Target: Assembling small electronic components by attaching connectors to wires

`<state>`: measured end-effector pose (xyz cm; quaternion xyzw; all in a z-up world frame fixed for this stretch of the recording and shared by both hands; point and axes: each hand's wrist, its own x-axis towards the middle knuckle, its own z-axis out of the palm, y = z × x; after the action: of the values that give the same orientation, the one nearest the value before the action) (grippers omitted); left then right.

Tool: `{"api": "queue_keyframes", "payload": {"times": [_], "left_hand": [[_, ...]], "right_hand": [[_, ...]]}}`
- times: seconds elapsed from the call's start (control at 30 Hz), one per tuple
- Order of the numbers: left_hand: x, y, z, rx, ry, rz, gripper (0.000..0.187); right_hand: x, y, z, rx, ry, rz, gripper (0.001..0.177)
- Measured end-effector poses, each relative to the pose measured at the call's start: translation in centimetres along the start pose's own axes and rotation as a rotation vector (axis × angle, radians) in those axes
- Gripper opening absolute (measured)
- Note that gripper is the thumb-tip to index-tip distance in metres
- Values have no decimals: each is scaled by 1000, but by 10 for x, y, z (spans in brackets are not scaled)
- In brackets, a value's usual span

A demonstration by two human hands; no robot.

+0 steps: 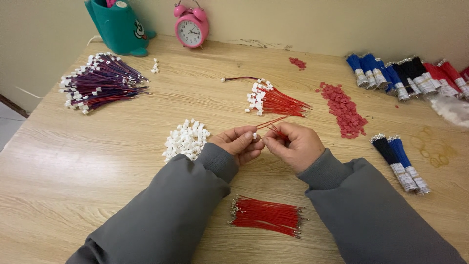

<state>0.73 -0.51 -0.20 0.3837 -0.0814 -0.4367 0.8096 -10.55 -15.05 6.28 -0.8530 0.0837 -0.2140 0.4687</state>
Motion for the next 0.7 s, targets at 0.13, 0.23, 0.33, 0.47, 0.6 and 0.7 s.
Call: {"api": "queue_keyframes", "payload": {"times": [0.13,0.23,0.33,0.47,0.6,0.7], "left_hand": [[2,-2,-1,28,7,2,28],[4,-5,-2,45,12,24,27],[-4,-1,5,134,44,40,26],[-2,-5,7,211,84,78,25],[16,-23,-9,209,95,98,23],[11,-7,-1,250,107,107,22]], "right_hand": [[2,6,2,-59,12,-41,6],[3,1,0,-126,10,-77,5],[1,0,1,-283,18,-155,5],[1,12,5,-373,37,-224,8],[3,14,7,-352,-29,-248,9],[8,19,9,-332,1,-261,8]]}}
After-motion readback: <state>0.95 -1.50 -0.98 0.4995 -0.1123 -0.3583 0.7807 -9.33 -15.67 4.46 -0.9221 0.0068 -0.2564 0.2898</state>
